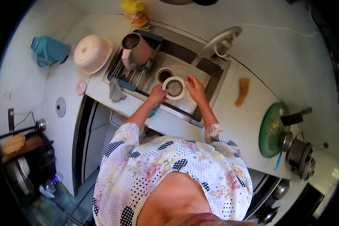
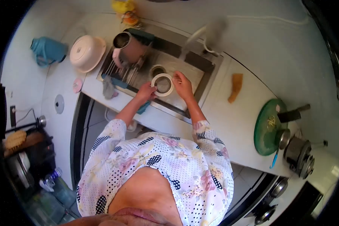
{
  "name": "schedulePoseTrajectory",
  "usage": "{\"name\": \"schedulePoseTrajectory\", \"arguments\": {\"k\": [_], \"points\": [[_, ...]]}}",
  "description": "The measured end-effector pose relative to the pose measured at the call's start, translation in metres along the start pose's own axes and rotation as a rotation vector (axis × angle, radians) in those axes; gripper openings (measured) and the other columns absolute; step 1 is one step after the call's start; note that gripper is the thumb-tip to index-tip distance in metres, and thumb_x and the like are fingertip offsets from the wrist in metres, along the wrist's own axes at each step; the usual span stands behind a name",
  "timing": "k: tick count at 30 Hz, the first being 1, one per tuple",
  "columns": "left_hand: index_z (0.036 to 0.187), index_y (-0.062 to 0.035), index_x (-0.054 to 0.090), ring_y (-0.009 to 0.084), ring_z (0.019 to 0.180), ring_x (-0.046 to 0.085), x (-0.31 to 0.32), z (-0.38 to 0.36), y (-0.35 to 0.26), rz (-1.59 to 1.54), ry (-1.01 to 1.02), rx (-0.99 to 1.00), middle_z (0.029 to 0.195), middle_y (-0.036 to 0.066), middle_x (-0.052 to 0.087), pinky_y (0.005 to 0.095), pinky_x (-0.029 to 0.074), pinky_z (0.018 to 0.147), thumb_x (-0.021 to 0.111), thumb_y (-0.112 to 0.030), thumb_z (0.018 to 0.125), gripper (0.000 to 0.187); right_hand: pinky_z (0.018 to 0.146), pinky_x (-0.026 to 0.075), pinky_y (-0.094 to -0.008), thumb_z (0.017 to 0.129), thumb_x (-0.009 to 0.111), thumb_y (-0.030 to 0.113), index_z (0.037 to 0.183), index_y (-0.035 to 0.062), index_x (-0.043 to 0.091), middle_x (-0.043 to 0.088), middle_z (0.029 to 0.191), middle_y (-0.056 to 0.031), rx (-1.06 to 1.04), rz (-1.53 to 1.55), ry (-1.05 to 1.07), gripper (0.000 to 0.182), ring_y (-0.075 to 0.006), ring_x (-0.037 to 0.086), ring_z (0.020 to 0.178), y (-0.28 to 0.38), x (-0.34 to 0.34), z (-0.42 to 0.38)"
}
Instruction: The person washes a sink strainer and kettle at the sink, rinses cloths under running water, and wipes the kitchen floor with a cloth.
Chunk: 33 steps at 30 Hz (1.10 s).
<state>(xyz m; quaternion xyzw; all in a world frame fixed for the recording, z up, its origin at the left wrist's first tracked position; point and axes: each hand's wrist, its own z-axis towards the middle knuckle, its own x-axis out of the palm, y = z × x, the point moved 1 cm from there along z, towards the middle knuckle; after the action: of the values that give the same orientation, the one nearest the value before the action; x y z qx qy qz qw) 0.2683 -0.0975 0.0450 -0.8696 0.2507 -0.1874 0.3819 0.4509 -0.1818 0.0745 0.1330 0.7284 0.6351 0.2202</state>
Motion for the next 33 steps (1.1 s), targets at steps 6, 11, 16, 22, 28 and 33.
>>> {"name": "schedulePoseTrajectory", "arguments": {"k": [6, 11, 16, 22, 28, 33], "points": [[0.101, -0.0036, 0.053, 0.0105, 0.058, 0.056, 0.057, 0.054, -0.036, 0.286, 0.167, 0.033, 0.075, 0.003, 0.057, 0.0231, 0.049, 0.048, 0.058, -0.011, 0.082, 0.021, 0.079, 0.047, -0.0321, 0.081, 0.056, 0.017, 0.109, 0.005, 0.059, 0.063, 0.101, -0.0142, 0.0, -0.365, 0.0, 0.031, -0.0262, 0.061, 0.092, -0.038, -0.053, 0.041], [0.103, -0.0016, 0.054, 0.0111, 0.052, 0.055, 0.055, 0.091, -0.031, 0.353, 0.113, 0.18, 0.07, 0.006, 0.059, 0.025, 0.045, 0.043, 0.059, -0.01, 0.08, 0.025, 0.072, 0.047, -0.0291, 0.08, 0.06, 0.019, 0.105, 0.0041, 0.061, 0.065, 0.092, -0.0109, 0.023, -0.397, -0.015, 0.029, -0.0178, 0.062, 0.08, -0.036, -0.063, 0.056], [0.103, -0.0026, 0.055, 0.0111, 0.062, 0.055, 0.046, 0.095, -0.051, 0.5, 0.051, 0.224, 0.078, 0.004, 0.059, 0.0267, 0.046, 0.051, 0.06, -0.012, 0.081, 0.024, 0.073, 0.047, -0.0331, 0.078, 0.059, 0.022, 0.103, 0.0045, 0.061, 0.065, 0.09, -0.0139, 0.088, -0.331, 0.013, 0.03, -0.0249, 0.062, 0.082, -0.026, -0.053, 0.069], [0.106, -0.0017, 0.054, 0.0148, 0.065, 0.057, 0.01, 0.142, -0.021, 0.66, 0.062, 0.637, 0.078, 0.008, 0.061, 0.0298, 0.047, 0.058, 0.06, -0.016, 0.082, 0.029, 0.073, 0.047, -0.031, 0.08, 0.058, 0.023, 0.102, 0.0041, 0.062, 0.065, 0.089, -0.0139, 0.14, -0.419, 0.112, 0.029, -0.0245, 0.062, 0.08, -0.029, -0.039, 0.083], [0.108, -0.005, 0.053, 0.016, 0.08, 0.058, 0.015, 0.099, -0.052, 0.188, 0.043, 0.181, 0.09, 0.008, 0.059, 0.0316, 0.048, 0.068, 0.059, -0.02, 0.084, 0.03, 0.066, 0.048, -0.0295, 0.084, 0.056, 0.017, 0.103, 0.0026, 0.061, 0.064, 0.086, -0.011, 0.103, -0.212, -0.073, 0.024, -0.0186, 0.061, 0.073, -0.06, -0.031, 0.089], [0.113, -0.0102, 0.047, 0.018, 0.09, 0.058, 0.035, 0.074, -0.021, -0.18, 0.094, -0.062, 0.1, 0.005, 0.057, 0.0343, 0.049, 0.075, 0.058, -0.025, 0.086, 0.032, 0.056, 0.049, -0.0262, 0.086, 0.054, 0.013, 0.103, 0.0023, 0.06, 0.061, 0.081, -0.0056, 0.225, 0.168, -0.229, 0.02, -0.0115, 0.058, 0.072, -0.062, -0.011, 0.073]]}}
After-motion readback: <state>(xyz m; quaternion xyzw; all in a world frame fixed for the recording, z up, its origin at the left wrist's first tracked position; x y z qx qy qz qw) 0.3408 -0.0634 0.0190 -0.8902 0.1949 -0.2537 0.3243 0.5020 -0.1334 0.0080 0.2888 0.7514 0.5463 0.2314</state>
